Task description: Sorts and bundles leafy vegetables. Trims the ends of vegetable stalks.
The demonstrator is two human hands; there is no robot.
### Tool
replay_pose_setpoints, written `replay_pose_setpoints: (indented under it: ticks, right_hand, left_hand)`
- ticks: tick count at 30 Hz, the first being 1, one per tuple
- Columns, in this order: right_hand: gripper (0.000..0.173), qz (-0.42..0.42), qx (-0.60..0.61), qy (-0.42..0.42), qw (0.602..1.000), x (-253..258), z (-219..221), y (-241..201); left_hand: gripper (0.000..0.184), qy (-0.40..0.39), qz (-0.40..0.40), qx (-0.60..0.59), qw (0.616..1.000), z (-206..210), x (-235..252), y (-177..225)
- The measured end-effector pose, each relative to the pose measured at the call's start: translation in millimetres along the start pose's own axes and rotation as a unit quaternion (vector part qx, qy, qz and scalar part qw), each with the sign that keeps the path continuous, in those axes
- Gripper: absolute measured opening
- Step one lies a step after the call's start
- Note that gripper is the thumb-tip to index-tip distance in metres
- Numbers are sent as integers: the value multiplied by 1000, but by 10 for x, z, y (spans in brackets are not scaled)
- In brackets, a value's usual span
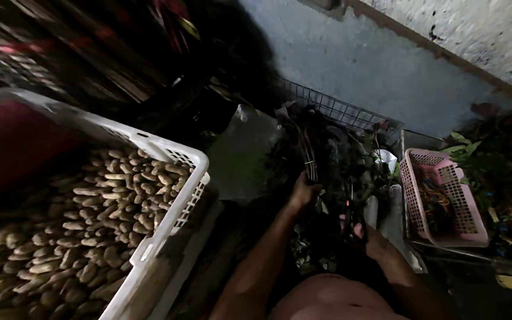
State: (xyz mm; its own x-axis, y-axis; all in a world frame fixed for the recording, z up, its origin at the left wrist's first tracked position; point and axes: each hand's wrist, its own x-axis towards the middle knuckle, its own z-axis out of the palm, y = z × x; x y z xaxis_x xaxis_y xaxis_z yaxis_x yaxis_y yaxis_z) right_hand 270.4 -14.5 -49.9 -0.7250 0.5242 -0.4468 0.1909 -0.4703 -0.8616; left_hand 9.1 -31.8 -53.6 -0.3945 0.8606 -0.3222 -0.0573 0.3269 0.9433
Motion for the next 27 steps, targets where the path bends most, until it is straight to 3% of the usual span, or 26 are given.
replay_pose_setpoints:
  ticks: [3, 5, 11, 15, 18, 20, 23, 25, 27]
  right_hand:
    - [102, -94, 8, -64, 994, -99, 140, -237]
    - [94, -110, 24, -75, 991, -96, 230, -386]
    - [89, -139, -6, -60, 989, -62, 334, -520]
    - [87, -149, -5, -38, 988, -66, 372, -507]
    - [67, -158, -9, -12, 987, -77, 408, -516]
    - [43, -157, -27, 16, 987, -101, 433, -533]
    - [34, -166, -90, 68, 980, -107, 423, -554]
    - [39, -136, -212, 145, 957, 18, 323, -496]
    - [55, -52, -359, 216, 907, 251, 100, -284]
  left_hand:
    - [63, 13, 80, 10, 997, 127, -100, 165]
    - [57, 40, 99, 25, 994, 198, -174, 256]
    - [44, 83, 132, 152, 976, 335, -396, 476]
    - [43, 91, 157, 150, 972, 387, -439, 494]
    - [43, 86, 171, 142, 971, 412, -438, 449]
    - [46, 69, 157, 117, 978, 402, -391, 381]
    - [50, -1, 78, -9, 997, 298, -208, 156]
    - [46, -21, -6, -107, 994, 202, -113, -78]
    - [46, -19, -79, -127, 988, 107, -78, -267]
